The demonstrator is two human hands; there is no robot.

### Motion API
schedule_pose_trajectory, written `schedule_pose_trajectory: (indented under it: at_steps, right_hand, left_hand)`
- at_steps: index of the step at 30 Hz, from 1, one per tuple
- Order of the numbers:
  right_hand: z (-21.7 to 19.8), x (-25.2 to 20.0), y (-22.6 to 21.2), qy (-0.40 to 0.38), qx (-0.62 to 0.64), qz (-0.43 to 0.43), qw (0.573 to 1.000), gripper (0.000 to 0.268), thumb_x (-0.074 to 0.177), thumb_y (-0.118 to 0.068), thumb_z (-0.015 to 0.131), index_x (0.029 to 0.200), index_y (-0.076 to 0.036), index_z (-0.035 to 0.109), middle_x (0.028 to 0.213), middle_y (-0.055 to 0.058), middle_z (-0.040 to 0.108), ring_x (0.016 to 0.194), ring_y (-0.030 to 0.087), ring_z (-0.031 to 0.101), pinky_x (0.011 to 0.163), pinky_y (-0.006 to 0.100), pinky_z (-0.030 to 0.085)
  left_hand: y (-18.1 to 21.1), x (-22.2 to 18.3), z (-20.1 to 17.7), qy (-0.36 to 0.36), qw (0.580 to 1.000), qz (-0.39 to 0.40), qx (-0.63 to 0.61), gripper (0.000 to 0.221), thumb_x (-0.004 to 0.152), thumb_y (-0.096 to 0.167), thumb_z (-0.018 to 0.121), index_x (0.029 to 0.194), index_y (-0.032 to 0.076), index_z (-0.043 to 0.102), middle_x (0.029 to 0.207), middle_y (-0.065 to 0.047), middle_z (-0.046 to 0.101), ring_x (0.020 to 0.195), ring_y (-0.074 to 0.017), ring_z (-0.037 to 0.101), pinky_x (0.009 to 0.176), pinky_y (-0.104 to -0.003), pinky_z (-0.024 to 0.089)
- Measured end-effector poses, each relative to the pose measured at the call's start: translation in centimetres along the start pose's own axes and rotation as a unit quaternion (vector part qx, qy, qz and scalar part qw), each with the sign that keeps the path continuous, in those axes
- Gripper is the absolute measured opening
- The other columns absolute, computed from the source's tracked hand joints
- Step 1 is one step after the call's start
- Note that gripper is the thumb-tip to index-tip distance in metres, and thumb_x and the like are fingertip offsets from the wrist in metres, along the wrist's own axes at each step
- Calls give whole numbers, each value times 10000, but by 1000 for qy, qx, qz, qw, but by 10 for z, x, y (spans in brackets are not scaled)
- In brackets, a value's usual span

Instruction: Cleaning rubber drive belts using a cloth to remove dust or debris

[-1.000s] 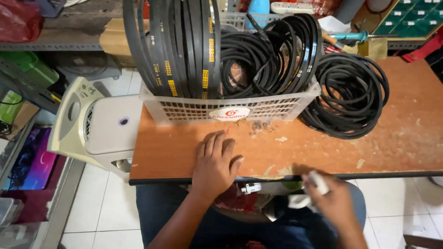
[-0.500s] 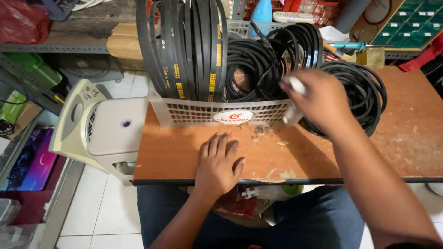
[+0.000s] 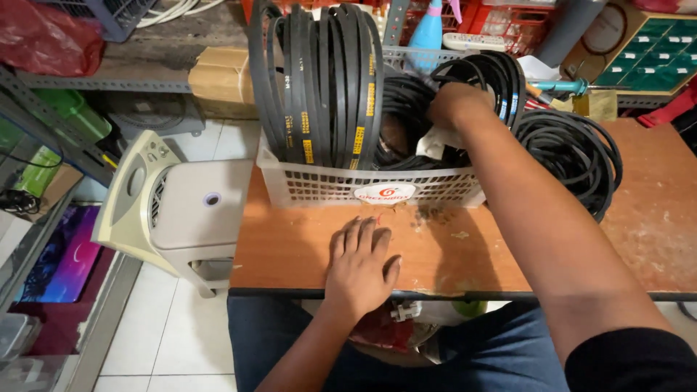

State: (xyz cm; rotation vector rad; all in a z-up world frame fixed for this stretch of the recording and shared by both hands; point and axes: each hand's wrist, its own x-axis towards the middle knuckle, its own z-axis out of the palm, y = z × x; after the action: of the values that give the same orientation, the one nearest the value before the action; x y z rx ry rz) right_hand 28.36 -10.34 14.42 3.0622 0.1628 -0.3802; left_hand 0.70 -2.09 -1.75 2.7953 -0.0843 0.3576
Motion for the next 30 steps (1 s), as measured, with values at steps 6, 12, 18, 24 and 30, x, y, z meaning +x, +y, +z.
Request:
schedule_pose_trajectory:
  at_steps: [6,12,18,24,30]
  right_hand:
    - [24,42,8,23,25,26,999,559,959,-327,563,1394,20,617,1418,245,598,1317,422,562,1045,630,442]
    - [36,57,55,183,156,-79,967,477,877,-397,721,1146,-7,768,1100,260,739,1112,455,677,895,600,550]
    - [-41,-56,90,90,539,-125,828,271,908,-206,821,1079,-158,618,831,-11,683,644,115,652,554,268,525]
    - [-34,-82,140,213,602,-194,745,160,986,-207,825,1093,-226,707,857,-101,683,705,-1,638,593,199,547]
    - [-6,-105,172,283,565,-192,751,285,1004,-197,784,1261,-127,684,1015,30,727,805,90,699,688,212,598]
  left_hand:
    - [2,1,-15,-54,998,-6,-42,560,1061,478,396,1426,84,552,1513,-238,441,1476,-413,341,1154,-561,263]
    - [-1,-2,-12,-31,998,13,-45,550,1070,454,401,1421,63,565,1483,-258,459,1463,-436,340,1153,-565,253]
    - [-7,-2,14,75,997,34,0,476,992,430,503,1328,107,600,1443,-176,536,1406,-393,424,1118,-547,317]
    - [-6,-2,14,67,997,32,11,463,993,437,509,1316,117,599,1452,-163,534,1418,-386,416,1129,-548,312]
    - [-6,-3,17,71,997,30,31,491,1002,466,496,1339,126,605,1458,-157,550,1407,-374,435,1126,-544,323]
